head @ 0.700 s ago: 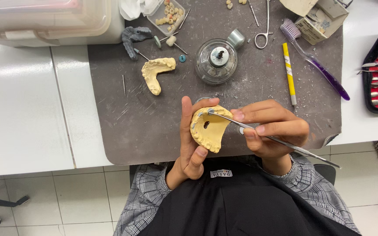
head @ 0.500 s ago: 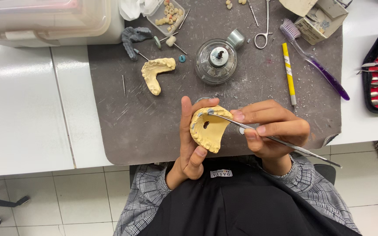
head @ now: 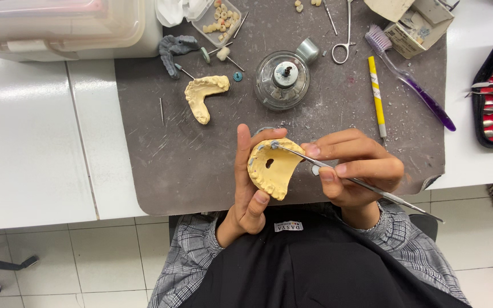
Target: The person holds a yellow dental cast of an upper jaw in one hand and uses a heated waxing instrument to apply and shape small amounts of blue wax onto the teeth on the cast. They rotate the cast repeatedly to reach different tooth surfaces and continue adding wax across the arch.
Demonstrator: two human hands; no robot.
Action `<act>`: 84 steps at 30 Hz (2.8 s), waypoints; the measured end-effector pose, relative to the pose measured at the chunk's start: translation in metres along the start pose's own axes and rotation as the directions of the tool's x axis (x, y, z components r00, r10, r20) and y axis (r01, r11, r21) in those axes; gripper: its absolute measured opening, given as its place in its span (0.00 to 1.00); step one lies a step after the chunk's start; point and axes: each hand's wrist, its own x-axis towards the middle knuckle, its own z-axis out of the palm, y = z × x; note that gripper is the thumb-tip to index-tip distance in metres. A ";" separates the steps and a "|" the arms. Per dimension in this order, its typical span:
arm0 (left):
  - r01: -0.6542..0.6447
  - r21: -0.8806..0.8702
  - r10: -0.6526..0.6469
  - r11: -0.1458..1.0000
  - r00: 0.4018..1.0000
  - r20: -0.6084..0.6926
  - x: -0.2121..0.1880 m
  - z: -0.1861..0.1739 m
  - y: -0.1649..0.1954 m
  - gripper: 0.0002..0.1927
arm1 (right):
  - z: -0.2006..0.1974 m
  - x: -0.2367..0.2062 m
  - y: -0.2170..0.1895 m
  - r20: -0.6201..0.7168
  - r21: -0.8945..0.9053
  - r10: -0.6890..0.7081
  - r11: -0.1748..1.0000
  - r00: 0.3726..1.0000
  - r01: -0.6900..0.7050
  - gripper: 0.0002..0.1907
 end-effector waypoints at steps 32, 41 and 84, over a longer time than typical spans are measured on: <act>0.081 -0.050 -0.078 0.995 0.996 0.052 -0.002 -0.003 0.000 0.44 | 0.002 0.004 0.001 -0.022 0.126 -0.098 0.987 0.995 0.100 0.16; 0.071 -0.105 -0.068 0.992 0.997 0.029 -0.003 -0.001 -0.002 0.45 | 0.003 0.000 -0.001 0.022 0.044 -0.148 0.988 0.989 0.147 0.15; 0.015 -0.089 -0.020 0.996 0.998 -0.057 -0.002 -0.001 -0.005 0.25 | -0.070 -0.016 -0.005 -0.032 0.353 0.618 0.742 0.785 -0.570 0.21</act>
